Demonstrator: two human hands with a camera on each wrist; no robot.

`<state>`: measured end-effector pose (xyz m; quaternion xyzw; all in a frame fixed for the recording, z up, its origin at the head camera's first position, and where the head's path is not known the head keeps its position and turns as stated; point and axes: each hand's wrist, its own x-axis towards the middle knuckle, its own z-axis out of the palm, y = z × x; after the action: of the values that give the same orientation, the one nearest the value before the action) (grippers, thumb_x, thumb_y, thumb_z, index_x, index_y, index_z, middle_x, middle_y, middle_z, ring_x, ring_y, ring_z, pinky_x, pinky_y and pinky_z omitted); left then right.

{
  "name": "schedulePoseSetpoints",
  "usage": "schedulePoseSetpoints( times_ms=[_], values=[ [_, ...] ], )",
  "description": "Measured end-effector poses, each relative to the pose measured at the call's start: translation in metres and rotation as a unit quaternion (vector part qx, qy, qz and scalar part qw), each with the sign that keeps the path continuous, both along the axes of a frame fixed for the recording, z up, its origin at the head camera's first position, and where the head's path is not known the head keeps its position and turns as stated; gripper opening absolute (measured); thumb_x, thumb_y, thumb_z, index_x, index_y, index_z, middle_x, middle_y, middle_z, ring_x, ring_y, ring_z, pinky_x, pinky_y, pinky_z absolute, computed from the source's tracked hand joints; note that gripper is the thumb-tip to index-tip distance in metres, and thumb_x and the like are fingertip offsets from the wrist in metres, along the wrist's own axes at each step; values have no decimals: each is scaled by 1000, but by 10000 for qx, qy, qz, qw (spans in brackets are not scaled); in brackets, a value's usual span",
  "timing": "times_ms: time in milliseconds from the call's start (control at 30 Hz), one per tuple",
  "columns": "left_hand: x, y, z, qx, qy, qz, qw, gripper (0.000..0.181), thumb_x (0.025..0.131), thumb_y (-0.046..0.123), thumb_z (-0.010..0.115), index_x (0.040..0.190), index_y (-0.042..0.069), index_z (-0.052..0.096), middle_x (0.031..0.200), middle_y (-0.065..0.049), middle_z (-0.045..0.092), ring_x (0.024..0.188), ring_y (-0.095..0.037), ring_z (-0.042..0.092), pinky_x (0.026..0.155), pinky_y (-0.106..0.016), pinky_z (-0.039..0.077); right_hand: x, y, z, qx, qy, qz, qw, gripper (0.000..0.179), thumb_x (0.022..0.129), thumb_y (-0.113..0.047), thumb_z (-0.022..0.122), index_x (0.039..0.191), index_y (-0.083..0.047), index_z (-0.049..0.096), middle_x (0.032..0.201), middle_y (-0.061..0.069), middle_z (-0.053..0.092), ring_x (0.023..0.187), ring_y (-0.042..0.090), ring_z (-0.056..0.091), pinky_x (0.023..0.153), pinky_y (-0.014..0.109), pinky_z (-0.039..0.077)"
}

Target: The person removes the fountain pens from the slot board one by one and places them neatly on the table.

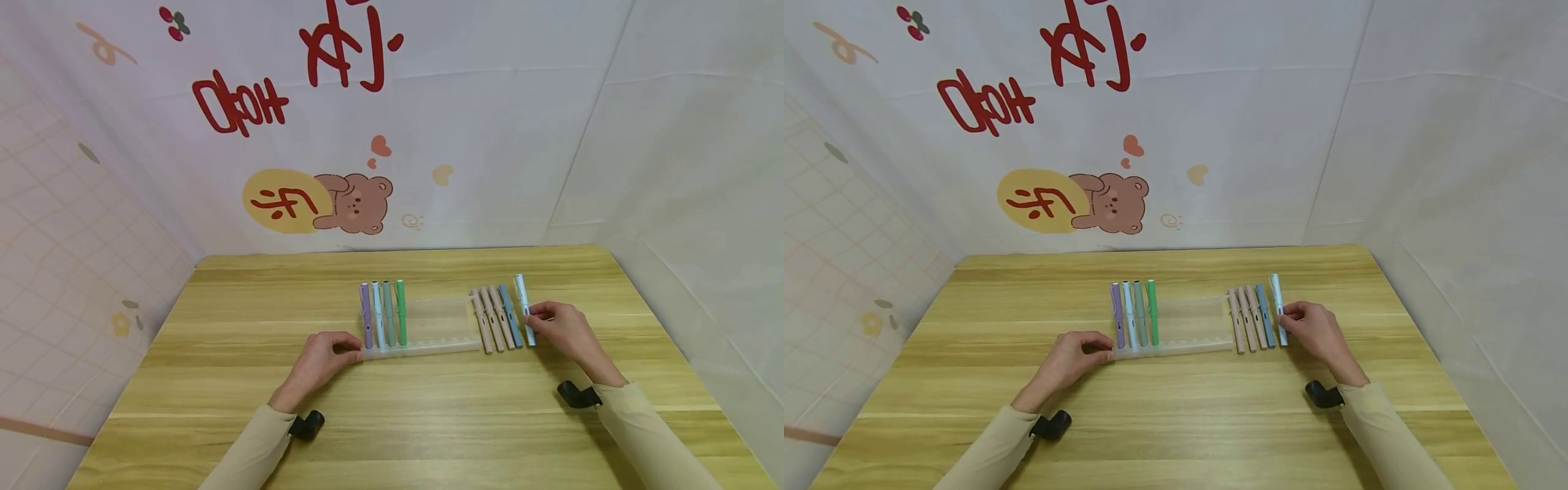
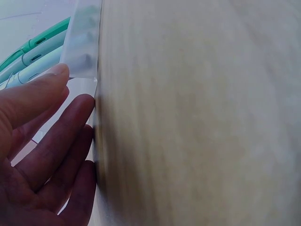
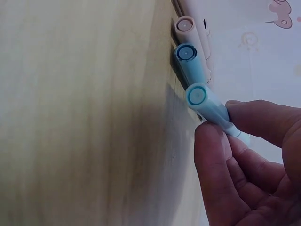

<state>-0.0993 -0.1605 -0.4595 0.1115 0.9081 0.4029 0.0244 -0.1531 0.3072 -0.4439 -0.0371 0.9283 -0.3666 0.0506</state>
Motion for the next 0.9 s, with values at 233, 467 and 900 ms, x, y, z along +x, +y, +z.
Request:
schedulePoseSetpoints(
  times_ms=[233, 467, 900],
  values=[
    [-1, 0, 1, -7, 4, -31, 10000, 8, 90, 17, 83, 98, 16, 81, 98, 7, 77, 95, -13, 69, 87, -37, 54, -4, 1, -1, 104, -160, 79, 9998, 33, 100, -23, 69, 116, 6, 69, 95, 12, 76, 74, 17, 72, 69, 32, 53],
    [-2, 0, 2, 19, 2, -47, 10000, 9, 90, 16, 83, 98, 16, 81, 97, 7, 77, 93, -12, 68, 86, -37, 54, -7, 1, -1, 190, -262, 149, 9994, 36, 100, -25, 70, 115, 8, 70, 96, 14, 76, 75, 18, 73, 72, 37, 56],
    [-2, -2, 3, 65, -7, -105, 9999, 10, 90, 15, 83, 99, 14, 81, 95, 8, 77, 92, -12, 69, 87, -38, 54, -11, 0, -2, 83, -590, 161, 9981, 40, 99, -28, 72, 118, 7, 68, 98, 12, 76, 77, 19, 74, 71, 34, 58]
  ],
)
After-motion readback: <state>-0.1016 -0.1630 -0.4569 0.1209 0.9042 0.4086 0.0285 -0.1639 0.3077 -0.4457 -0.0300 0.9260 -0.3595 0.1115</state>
